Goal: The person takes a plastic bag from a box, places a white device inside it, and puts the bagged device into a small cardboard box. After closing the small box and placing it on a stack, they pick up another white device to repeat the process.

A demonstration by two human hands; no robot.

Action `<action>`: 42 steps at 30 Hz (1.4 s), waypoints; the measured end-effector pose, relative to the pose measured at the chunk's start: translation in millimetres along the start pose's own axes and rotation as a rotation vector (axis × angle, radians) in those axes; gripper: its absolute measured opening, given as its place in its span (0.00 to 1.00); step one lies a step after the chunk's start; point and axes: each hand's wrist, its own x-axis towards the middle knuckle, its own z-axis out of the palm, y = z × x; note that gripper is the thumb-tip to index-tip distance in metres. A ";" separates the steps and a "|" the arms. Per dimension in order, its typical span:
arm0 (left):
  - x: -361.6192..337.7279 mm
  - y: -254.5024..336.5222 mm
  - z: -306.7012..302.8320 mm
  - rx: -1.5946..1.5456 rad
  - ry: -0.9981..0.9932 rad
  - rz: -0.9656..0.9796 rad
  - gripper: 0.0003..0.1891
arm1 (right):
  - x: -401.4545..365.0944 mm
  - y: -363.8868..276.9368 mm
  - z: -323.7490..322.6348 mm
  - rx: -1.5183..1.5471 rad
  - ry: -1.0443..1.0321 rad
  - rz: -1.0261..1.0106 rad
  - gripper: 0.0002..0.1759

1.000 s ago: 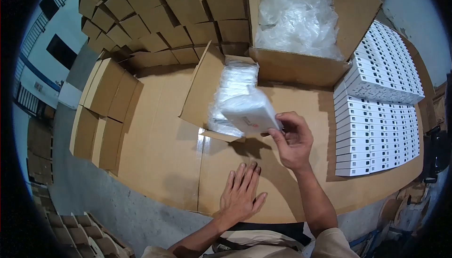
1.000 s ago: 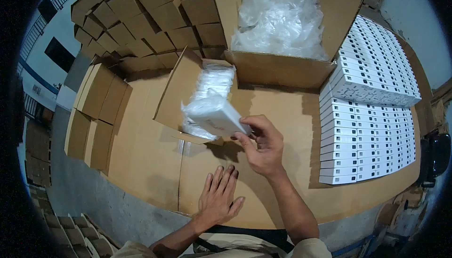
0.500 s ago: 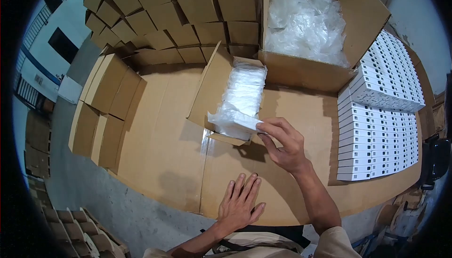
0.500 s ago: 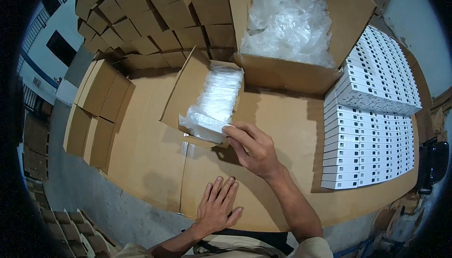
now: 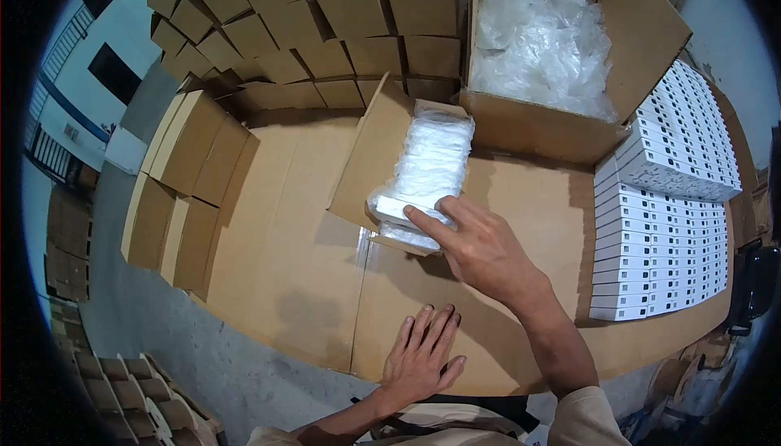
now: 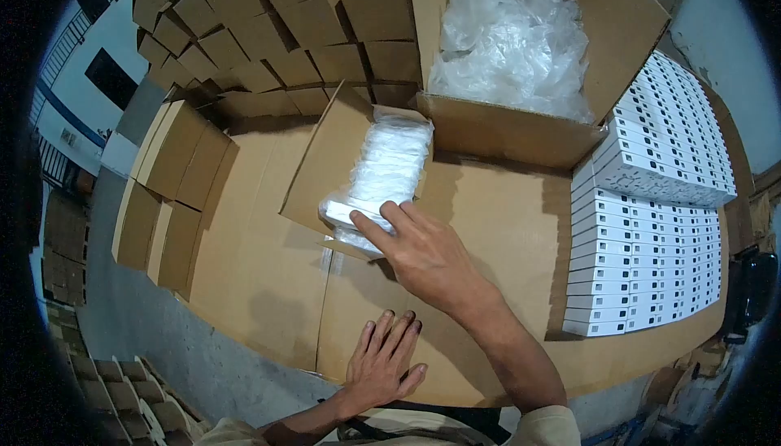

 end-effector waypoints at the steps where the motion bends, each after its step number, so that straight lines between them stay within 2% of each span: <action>1: -0.3 -0.5 0.9 -0.005 0.005 -0.001 0.37 | 0.2 3.5 1.9 -0.025 0.019 -0.021 0.34; 4: -1.8 -2.3 4.7 -0.011 0.024 0.004 0.37 | -6.0 6.9 1.8 0.127 -0.042 -0.059 0.36; 7: -2.6 -3.1 7.4 -0.002 0.019 0.002 0.38 | -11.0 11.8 5.9 0.101 -0.135 -0.078 0.42; 13: -0.2 -2.6 5.4 0.032 -0.016 -0.002 0.38 | -1.6 8.8 22.5 0.005 -0.176 -0.108 0.45; 16: 0.0 -2.3 4.3 0.034 -0.026 0.003 0.38 | 3.3 5.0 26.7 -0.083 -0.291 -0.086 0.51; 19: -0.5 -3.1 2.0 0.067 -0.035 0.010 0.38 | -4.5 5.5 32.8 -0.057 -0.222 -0.055 0.54; 25: -1.2 -0.2 1.2 0.070 -0.006 0.010 0.38 | -6.6 2.2 26.2 0.020 -0.257 -0.014 0.56; 28: -1.7 -0.4 3.0 0.022 -0.015 0.010 0.40 | -13.5 7.0 24.4 0.190 -0.156 -0.054 0.54; 31: 2.9 -0.4 -8.5 -0.131 -0.057 -0.044 0.47 | -34.6 8.1 -7.6 0.348 -0.010 0.059 0.54; 34: 15.1 -8.3 1.0 -0.445 0.313 -0.234 0.59 | -66.9 10.6 -27.1 0.432 0.185 0.187 0.52; 37: 59.3 -19.9 -6.6 -0.521 0.636 -0.380 0.67 | -99.0 6.4 -32.9 0.426 0.201 0.284 0.51; 40: 102.4 -33.7 -9.5 -0.517 0.791 -0.441 0.69 | -125.3 -3.5 -31.9 0.421 0.164 0.339 0.49; 42: 123.9 -37.0 -2.9 -0.739 0.885 -0.400 0.70 | -140.6 -11.4 -31.7 0.423 0.138 0.366 0.52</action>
